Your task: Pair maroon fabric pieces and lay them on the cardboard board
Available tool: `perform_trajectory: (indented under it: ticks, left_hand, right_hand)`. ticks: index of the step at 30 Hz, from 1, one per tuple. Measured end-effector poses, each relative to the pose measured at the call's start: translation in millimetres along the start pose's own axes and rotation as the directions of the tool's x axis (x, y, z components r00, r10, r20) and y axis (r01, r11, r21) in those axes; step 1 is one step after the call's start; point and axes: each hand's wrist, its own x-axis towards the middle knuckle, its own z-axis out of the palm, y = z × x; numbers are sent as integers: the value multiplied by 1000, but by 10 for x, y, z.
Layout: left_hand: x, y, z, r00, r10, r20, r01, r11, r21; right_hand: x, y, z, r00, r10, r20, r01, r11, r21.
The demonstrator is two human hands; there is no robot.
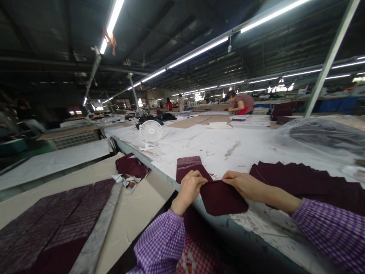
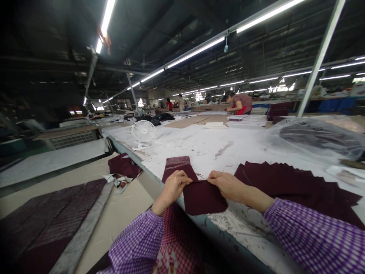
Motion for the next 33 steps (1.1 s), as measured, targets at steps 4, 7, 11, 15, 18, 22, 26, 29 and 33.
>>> perform_trajectory:
  ticks: [4,7,11,15,18,22,26,29,33]
  left_hand:
    - [-10,30,-20,1000,26,12,-27,997,75]
    - [-20,32,-49,998,38,40,-42,995,89]
    - [-39,-25,-100,1000,18,19,-18,1000,5]
    - [-48,-126,-157,1000,1,25,3,990,-140]
    - [-56,-202,-183,998,-53,21,57,944,-324]
    - [-62,-233,-173,991,-137,-1,124,901,-416]
    - [-56,-196,-157,997,-81,-11,72,930,-360]
    - [-63,-194,-156,998,-60,-27,46,927,-372]
    - [-78,-256,-142,996,-89,-30,68,899,-433]
  right_hand:
    - [103,-113,-29,993,34,113,-8,973,-229]
    - [210,-198,-51,990,56,128,-6,932,-364]
    - [308,-263,-124,987,15,157,48,920,-388]
    - [352,-307,-213,986,-55,158,110,925,-364]
    - [382,-319,-241,977,-63,204,139,913,-384]
    - [412,-300,-231,975,-75,207,149,918,-368]
    - [437,-298,-250,963,-58,262,166,898,-408]
    - [479,-306,-265,964,-92,250,182,911,-369]
    - [515,-342,-211,961,-131,244,220,896,-387]
